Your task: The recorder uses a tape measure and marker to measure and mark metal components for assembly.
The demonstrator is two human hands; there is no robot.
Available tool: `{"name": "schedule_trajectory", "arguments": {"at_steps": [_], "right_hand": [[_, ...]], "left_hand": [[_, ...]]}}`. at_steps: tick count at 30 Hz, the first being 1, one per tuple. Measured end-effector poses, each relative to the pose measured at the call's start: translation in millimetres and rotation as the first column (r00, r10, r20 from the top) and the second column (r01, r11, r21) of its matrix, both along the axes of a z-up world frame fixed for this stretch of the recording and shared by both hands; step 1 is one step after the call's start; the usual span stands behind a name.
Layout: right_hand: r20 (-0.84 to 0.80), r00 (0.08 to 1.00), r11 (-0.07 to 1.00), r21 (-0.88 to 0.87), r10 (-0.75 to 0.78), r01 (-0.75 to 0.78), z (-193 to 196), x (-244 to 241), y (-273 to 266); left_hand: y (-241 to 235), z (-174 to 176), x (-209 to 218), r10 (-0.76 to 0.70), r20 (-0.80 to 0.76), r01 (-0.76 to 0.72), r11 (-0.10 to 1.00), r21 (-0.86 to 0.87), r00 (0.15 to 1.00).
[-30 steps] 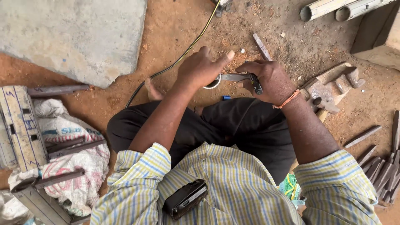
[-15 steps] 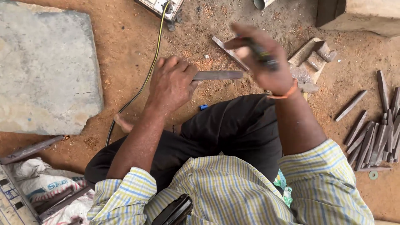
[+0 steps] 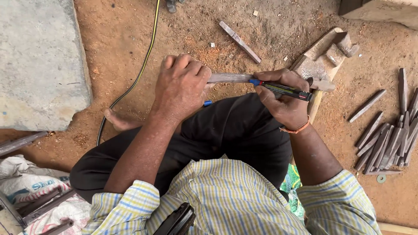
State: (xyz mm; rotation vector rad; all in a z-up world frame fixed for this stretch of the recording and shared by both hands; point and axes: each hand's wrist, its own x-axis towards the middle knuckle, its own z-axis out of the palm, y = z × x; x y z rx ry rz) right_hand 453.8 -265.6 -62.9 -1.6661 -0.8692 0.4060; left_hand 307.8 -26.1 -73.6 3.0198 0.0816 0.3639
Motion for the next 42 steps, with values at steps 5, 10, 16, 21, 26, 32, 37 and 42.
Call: {"name": "schedule_trajectory", "arguments": {"at_steps": [5,10,16,21,26,32,37,42], "right_hand": [[0.048,0.999,0.997,-0.071,-0.001,0.005,2.1,3.2,7.5],[0.058,0.998,0.999,-0.053,0.014,-0.011,1.6,2.5,11.5],[0.082,0.997,0.992,-0.129,-0.001,0.012,8.6,1.4,15.4],[0.078,0.991,0.989,-0.111,0.107,-0.098,10.2,9.2,9.1],[-0.162,0.987,0.999,-0.03,0.006,-0.011,-3.6,8.6,3.8],[0.13,0.991,0.994,-0.107,0.029,-0.015,12.8,4.2,16.3],[0.014,0.999,0.99,-0.136,0.044,-0.041,18.9,9.6,10.3],[-0.239,0.968,0.941,0.3,-0.081,0.153,-9.3,30.8,-18.1]], "left_hand": [[-2.3,3.0,0.6,-0.002,0.052,0.003,1.0,-0.022,0.999],[-2.1,1.2,0.3,0.009,0.008,-0.008,1.0,-0.017,1.0],[-1.9,0.1,-0.2,-0.005,0.058,0.007,0.999,-0.045,0.998],[-1.8,-1.2,0.1,0.0,0.012,0.001,1.0,-0.018,1.0],[-1.3,-4.5,-1.2,-0.007,0.016,0.008,1.0,-0.017,1.0],[-1.3,-5.8,-1.3,-0.005,0.027,0.006,1.0,-0.019,1.0],[-1.3,-4.9,-2.6,-0.013,0.024,0.014,1.0,-0.022,1.0],[4.3,1.3,-7.3,-0.018,0.017,0.018,1.0,-0.008,1.0]]}}
